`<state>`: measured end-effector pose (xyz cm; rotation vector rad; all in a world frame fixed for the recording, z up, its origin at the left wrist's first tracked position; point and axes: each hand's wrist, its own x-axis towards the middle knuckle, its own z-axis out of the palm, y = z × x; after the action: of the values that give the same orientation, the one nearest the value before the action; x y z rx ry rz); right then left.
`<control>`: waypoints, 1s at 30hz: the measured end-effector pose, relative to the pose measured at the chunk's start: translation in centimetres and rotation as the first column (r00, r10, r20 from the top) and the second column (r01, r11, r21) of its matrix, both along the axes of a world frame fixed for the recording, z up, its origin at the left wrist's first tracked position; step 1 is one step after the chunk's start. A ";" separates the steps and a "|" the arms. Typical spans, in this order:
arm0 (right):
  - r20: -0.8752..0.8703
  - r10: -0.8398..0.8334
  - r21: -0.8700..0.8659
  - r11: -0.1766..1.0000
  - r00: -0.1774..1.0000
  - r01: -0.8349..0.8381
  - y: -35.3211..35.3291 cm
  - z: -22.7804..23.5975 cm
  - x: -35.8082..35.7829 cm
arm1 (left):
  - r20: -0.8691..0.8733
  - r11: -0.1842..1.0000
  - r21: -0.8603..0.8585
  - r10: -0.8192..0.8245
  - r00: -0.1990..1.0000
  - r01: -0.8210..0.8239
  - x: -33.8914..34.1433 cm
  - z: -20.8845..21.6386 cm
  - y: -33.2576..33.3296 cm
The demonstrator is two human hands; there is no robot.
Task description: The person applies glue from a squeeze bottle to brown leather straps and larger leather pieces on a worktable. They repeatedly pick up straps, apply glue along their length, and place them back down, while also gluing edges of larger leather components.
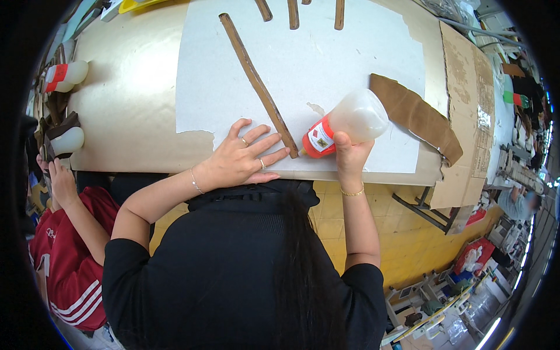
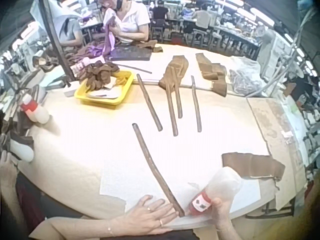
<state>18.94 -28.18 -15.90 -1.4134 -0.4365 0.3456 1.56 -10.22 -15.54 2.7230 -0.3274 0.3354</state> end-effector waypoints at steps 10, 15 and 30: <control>0.091 -0.010 -0.158 0.987 0.996 0.024 -0.8 -0.1 -1.9 | -0.029 1.000 -0.029 -0.005 1.000 0.005 0.1 0.1 0.0; 0.047 -0.028 -0.080 0.996 0.999 0.031 -1.0 -0.8 -3.0 | -0.024 1.000 0.002 -0.004 1.000 0.004 0.1 0.1 0.0; -0.337 -0.466 0.216 0.808 0.818 0.549 0.5 2.9 5.8 | 0.093 0.882 -0.285 0.415 0.905 -0.375 1.8 1.0 5.5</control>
<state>24.69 -27.69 -13.01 -1.1036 0.1276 0.0178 3.33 -4.68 -14.50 2.4878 0.2319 0.6510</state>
